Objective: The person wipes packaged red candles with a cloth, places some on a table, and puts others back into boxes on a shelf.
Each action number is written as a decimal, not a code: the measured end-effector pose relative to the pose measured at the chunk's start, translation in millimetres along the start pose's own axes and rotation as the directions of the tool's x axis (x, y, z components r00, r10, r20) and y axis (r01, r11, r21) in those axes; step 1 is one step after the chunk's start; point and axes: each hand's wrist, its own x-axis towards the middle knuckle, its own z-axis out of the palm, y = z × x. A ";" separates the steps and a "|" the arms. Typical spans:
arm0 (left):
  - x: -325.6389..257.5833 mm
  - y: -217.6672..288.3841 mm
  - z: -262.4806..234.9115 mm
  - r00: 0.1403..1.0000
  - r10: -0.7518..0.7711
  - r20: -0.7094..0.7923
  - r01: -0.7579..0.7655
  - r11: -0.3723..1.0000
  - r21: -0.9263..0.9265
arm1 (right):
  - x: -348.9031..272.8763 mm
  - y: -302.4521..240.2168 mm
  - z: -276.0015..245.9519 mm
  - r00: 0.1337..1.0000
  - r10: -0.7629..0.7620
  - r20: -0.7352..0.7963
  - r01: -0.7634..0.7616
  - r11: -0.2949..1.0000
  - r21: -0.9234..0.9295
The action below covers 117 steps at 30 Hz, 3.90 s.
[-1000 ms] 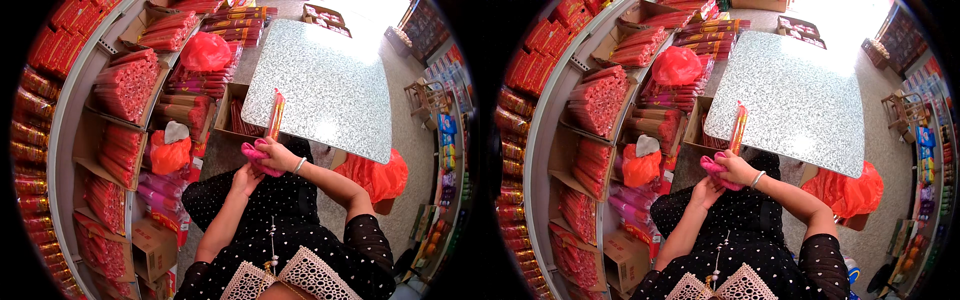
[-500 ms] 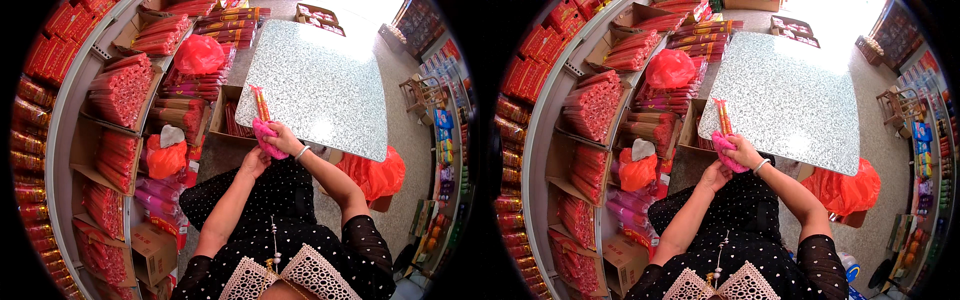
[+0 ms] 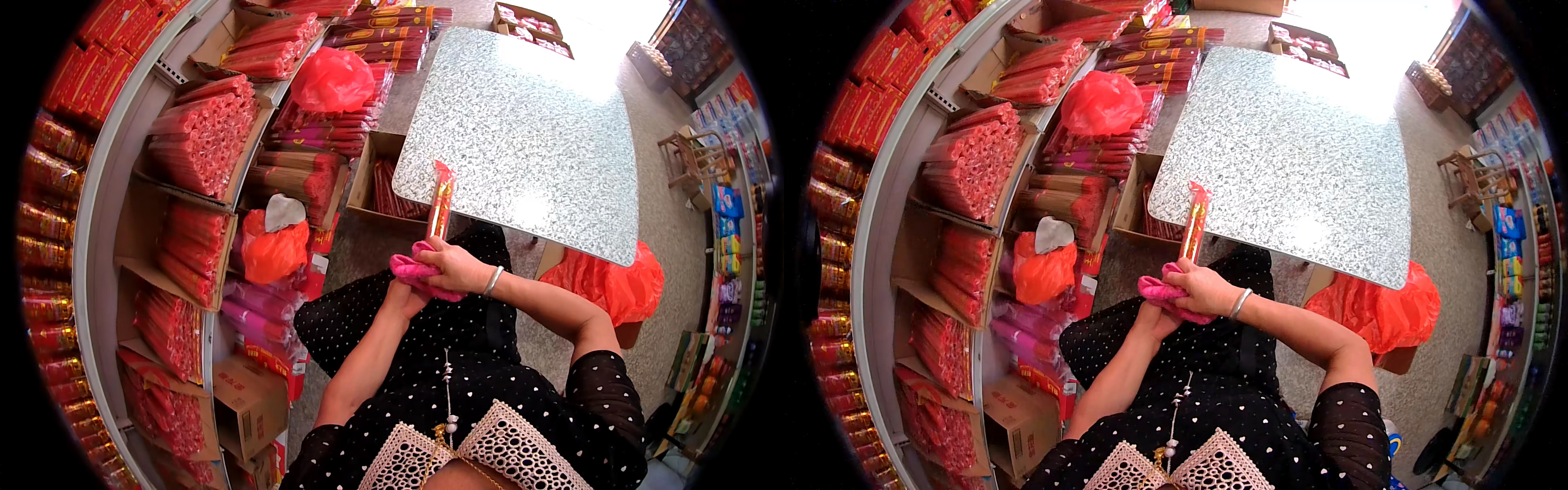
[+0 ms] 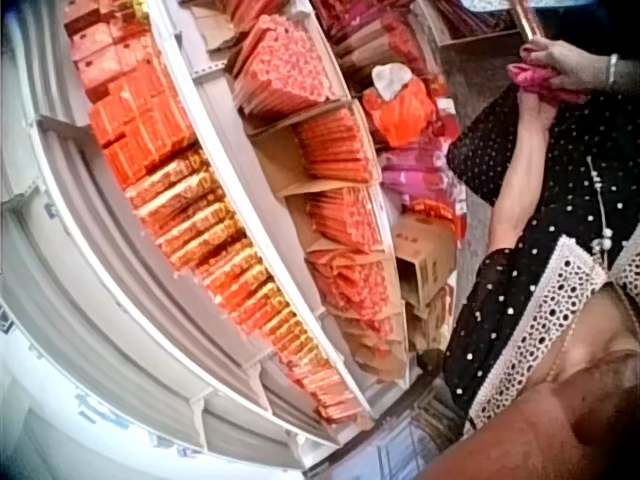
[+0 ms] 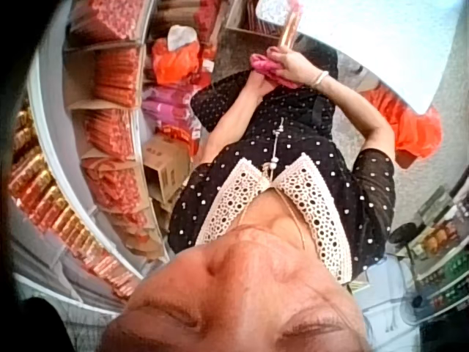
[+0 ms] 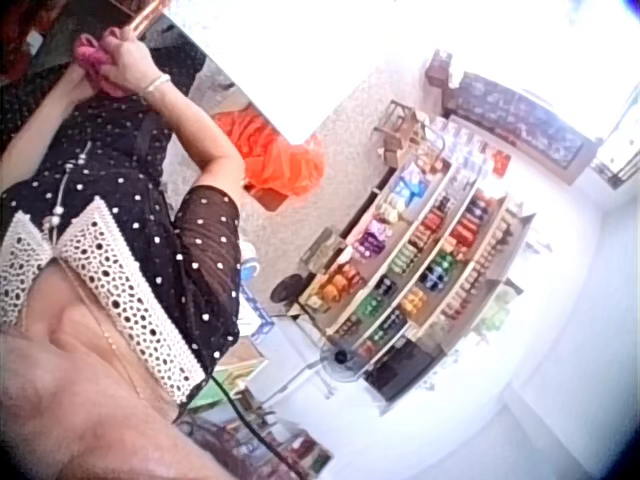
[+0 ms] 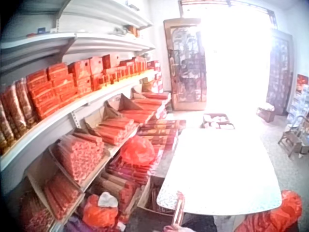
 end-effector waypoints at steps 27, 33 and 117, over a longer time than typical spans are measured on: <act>-22.2 14.4 13.1 0.945 0.286 -0.155 -0.123 0.755 0.644 | 23.8 76.3 -57.8 0.863 0.196 -0.466 -0.309 0.934 -0.180; -26.5 30.9 35.4 0.997 -0.063 -0.044 0.065 0.997 0.037 | 12.7 89.1 -85.6 0.620 0.234 -0.749 -0.177 0.971 0.157; -167.8 59.4 96.9 0.861 0.509 0.011 -0.484 0.811 0.330 | 29.7 -115.4 -86.6 0.889 -0.285 -0.358 0.173 0.934 -0.313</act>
